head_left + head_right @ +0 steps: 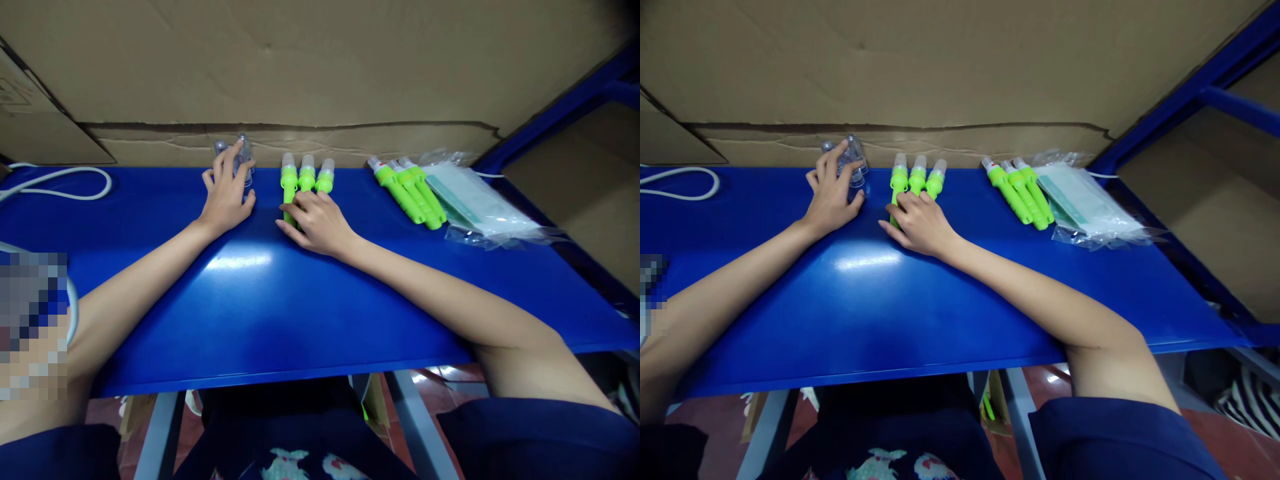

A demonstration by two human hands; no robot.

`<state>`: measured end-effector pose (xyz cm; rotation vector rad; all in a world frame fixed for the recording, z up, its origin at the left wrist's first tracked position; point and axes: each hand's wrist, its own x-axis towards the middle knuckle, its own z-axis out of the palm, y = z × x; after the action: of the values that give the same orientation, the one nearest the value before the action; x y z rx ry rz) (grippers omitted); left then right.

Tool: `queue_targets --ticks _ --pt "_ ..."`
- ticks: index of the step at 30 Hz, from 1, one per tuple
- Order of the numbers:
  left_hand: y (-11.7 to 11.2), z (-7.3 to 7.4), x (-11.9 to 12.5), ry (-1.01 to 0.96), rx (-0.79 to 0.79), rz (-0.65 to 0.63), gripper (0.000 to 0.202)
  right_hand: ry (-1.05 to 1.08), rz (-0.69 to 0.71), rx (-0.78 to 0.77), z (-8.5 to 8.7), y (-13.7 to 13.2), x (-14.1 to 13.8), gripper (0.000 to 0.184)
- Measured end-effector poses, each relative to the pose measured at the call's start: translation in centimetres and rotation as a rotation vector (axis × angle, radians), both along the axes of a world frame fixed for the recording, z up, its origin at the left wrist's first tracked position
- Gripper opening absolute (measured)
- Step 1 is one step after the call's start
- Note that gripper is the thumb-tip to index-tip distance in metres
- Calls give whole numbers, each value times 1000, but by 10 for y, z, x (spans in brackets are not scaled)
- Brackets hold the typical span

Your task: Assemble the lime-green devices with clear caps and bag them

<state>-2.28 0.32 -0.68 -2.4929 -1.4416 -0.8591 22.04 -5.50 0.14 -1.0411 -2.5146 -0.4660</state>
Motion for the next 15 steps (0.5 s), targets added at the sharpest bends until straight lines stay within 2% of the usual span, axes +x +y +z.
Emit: queue_targets --ticks 5,9,11,15 --pt "0 0 -1 5 30 -25 80 3 -25 -4 -2 0 0 54" --pt "-2 4 0 9 -15 1 70 34 -42 13 6 5 6 57" --pt "-2 5 2 -31 -39 27 63 47 -156 18 17 11 14 53" --pt "2 2 3 -173 39 8 48 37 -582 -34 42 28 38 42"
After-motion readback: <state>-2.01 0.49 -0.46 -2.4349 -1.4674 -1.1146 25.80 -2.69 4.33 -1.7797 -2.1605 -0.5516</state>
